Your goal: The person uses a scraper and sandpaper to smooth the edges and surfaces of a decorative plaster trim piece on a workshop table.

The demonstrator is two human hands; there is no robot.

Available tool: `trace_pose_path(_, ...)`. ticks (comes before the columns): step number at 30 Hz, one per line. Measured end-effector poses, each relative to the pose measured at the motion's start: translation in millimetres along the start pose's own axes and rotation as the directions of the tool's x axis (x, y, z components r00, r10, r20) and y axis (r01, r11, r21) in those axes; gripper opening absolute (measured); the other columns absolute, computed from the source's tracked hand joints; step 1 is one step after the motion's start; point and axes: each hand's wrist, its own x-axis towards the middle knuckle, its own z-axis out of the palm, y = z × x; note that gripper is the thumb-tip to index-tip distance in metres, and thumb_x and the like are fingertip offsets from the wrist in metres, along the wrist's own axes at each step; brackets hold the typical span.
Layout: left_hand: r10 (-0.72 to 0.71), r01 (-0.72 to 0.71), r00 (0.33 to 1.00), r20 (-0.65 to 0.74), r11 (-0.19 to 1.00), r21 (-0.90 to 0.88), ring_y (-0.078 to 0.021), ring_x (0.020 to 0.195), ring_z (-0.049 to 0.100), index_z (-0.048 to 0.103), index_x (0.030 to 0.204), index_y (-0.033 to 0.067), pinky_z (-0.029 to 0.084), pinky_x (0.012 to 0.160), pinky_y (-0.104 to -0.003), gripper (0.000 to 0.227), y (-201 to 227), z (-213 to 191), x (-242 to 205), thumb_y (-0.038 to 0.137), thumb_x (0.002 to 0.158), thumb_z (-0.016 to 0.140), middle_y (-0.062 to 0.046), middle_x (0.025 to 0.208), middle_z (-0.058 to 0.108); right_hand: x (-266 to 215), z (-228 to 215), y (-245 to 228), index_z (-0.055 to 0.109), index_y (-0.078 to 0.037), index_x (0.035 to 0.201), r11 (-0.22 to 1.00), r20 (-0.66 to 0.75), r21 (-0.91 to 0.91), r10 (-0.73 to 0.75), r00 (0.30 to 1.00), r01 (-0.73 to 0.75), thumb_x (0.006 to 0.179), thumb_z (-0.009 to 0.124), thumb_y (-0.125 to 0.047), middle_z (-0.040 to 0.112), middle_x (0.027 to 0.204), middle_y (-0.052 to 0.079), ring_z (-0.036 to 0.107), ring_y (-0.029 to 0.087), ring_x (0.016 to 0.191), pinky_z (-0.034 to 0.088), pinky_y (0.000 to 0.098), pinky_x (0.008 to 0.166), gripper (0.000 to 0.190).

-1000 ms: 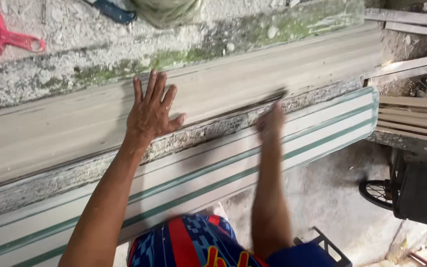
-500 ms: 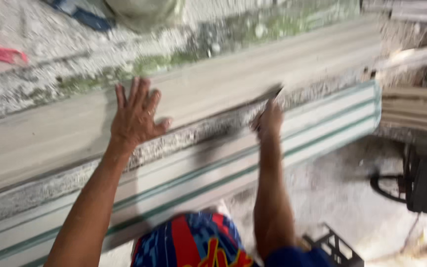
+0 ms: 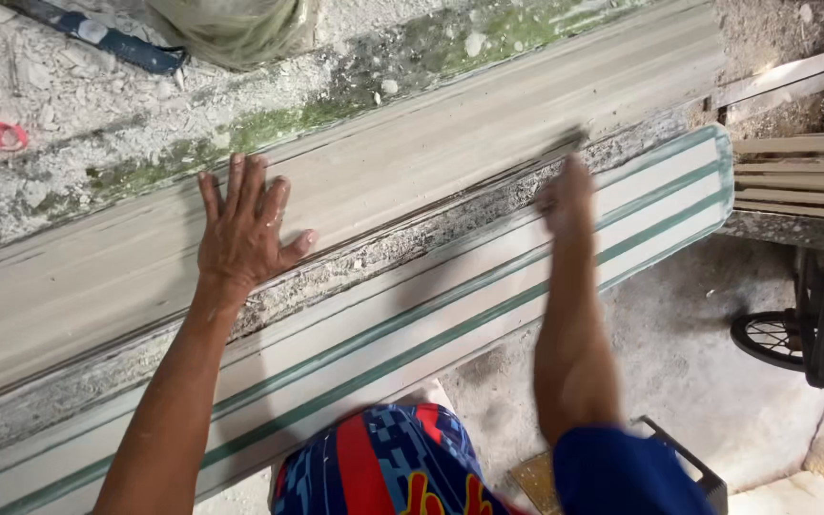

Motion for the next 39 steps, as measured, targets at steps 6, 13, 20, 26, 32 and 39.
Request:
trace_pose_path(6,0.041,-0.039,0.998,-0.036,0.997,0.067,-0.0454,0.148,0.044,0.061,0.14,0.0101,0.024,0.116,-0.072,0.08,-0.8,0.6,-1.5,0.073,0.091,0.053,-0.026,0.151,0.056,11.4,77.5,117.6,0.051,-0.015,0.093,0.986,-0.037,0.158,-0.039,0.999,0.044,0.106,0.048,-0.045,0.041,0.063,-0.002,0.04,0.011,0.051,0.035,0.0324,0.043,0.033)
trace_pose_path(13,0.025,-0.025,0.999,-0.026,1.0,0.019,-0.0457,0.148,0.042,0.06,0.14,0.0101,0.025,0.114,-0.073,0.081,-1.9,1.1,2.4,0.071,0.087,0.056,-0.027,0.151,0.055,-7.6,38.6,57.8,0.052,-0.016,0.108,0.984,0.088,0.178,-0.045,0.995,0.029,0.107,0.038,-0.044,0.048,0.07,0.003,0.05,0.015,0.046,0.035,0.0274,0.033,0.031)
trace_pose_path(20,0.017,-0.017,1.0,0.0,1.0,-0.003,-0.0452,0.15,0.038,0.06,0.141,0.0087,0.02,0.117,-0.072,0.08,-2.9,-0.4,-6.5,0.068,0.087,0.06,-0.027,0.152,0.054,-139.9,76.0,40.3,0.044,-0.02,0.112,0.943,0.066,0.331,0.0,0.998,-0.022,0.108,0.039,-0.047,0.046,0.06,0.002,0.047,0.014,0.042,0.034,0.0291,0.034,0.027)
trace_pose_path(26,0.014,-0.014,1.0,-0.019,1.0,-0.001,-0.0461,0.148,0.04,0.062,0.141,0.0074,0.021,0.115,-0.071,0.079,-2.2,-5.3,-3.8,0.07,0.095,0.048,-0.027,0.153,0.053,-172.9,151.8,78.6,0.066,-0.001,0.121,0.952,-0.259,0.014,-0.291,0.921,0.305,0.111,0.033,-0.049,0.068,0.116,0.031,0.064,0.049,0.116,0.048,0.0595,0.102,0.06)
trace_pose_path(32,0.034,-0.018,0.982,0.186,0.996,-0.083,-0.0427,0.157,0.019,0.06,0.146,0.0011,0.003,0.122,-0.069,0.086,0.3,-14.4,-4.1,0.07,0.099,0.037,-0.027,0.166,0.035,-27.3,30.9,-40.4,0.047,-0.02,0.077,0.713,-0.007,0.682,0.234,0.972,-0.166,0.102,0.05,-0.053,0.038,0.051,-0.003,0.039,0.01,0.041,0.03,0.0242,0.036,0.042)
trace_pose_path(39,0.071,-0.074,0.996,0.046,0.995,0.07,-0.0413,0.15,0.041,0.061,0.14,0.0135,0.019,0.12,-0.065,0.081,-7.9,3.6,-11.3,0.076,0.092,0.041,-0.021,0.154,0.054,-157.1,145.0,74.0,0.047,-0.016,0.152,0.811,-0.045,0.577,0.145,0.988,-0.093,0.108,0.048,-0.046,0.06,0.073,0.02,0.06,0.029,0.042,0.049,0.0429,0.029,0.053)
